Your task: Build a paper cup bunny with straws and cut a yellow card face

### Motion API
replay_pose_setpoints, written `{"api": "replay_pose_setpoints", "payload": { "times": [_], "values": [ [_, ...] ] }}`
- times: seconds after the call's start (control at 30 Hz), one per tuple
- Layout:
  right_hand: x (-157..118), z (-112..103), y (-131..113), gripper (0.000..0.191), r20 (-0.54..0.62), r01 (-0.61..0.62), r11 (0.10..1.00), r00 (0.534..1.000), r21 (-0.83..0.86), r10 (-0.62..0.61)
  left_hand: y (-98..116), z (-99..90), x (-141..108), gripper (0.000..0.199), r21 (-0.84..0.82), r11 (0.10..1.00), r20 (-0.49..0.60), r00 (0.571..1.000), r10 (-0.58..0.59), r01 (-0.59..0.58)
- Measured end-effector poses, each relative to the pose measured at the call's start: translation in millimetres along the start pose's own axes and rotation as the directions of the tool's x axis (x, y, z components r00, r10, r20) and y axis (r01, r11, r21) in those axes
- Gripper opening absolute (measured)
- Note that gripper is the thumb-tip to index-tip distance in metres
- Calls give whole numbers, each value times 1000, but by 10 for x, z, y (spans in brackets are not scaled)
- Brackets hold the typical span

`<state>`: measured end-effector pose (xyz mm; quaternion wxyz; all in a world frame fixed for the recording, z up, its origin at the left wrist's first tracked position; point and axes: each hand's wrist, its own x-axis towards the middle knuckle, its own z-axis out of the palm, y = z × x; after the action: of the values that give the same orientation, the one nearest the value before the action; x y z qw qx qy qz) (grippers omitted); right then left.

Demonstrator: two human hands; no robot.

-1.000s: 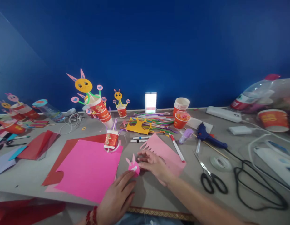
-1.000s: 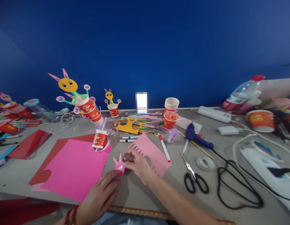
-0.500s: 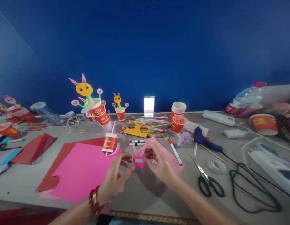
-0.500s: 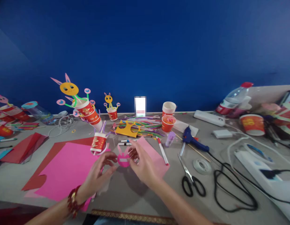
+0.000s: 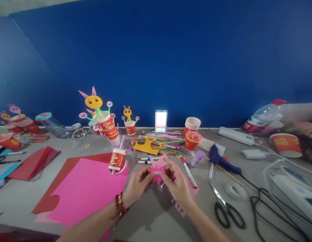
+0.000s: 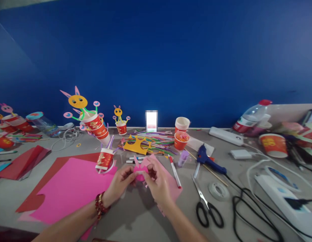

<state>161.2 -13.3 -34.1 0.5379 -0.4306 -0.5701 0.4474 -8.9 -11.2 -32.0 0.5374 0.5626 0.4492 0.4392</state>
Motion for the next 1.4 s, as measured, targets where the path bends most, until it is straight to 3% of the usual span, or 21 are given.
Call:
{"api": "replay_pose_setpoints", "payload": {
  "times": [0.47,0.67,0.8,0.9,1.03,1.2,1.4],
  "values": [
    [-31,-6,-74,27,-4,2,1000,1000,-19,-2,33,-10,-62,34,-147,988,50,998,-40,47],
    [-47,-22,-57,24,4,28,997,1000,-75,-27,37,7,-42,37,-172,983,18,998,-60,62],
    [-64,-21,-26,11,-52,58,992,997,-108,-64,3,17,-55,38,-234,969,-10,996,-89,84],
    [-57,-29,-37,4,-29,116,976,992,-183,-124,-11,30,-62,39,-255,962,-34,993,-110,98],
    [-27,-67,-71,9,22,257,901,964,-348,-266,-3,44,-51,42,-232,967,-57,991,-122,106],
    [-44,-86,-108,17,65,425,712,878,-559,-474,43,48,-49,40,-159,984,-60,994,-90,79],
    [-79,-70,-138,20,207,485,604,857,-632,-471,47,54,-83,37,-114,992,-16,999,-50,47]
  ]
}}
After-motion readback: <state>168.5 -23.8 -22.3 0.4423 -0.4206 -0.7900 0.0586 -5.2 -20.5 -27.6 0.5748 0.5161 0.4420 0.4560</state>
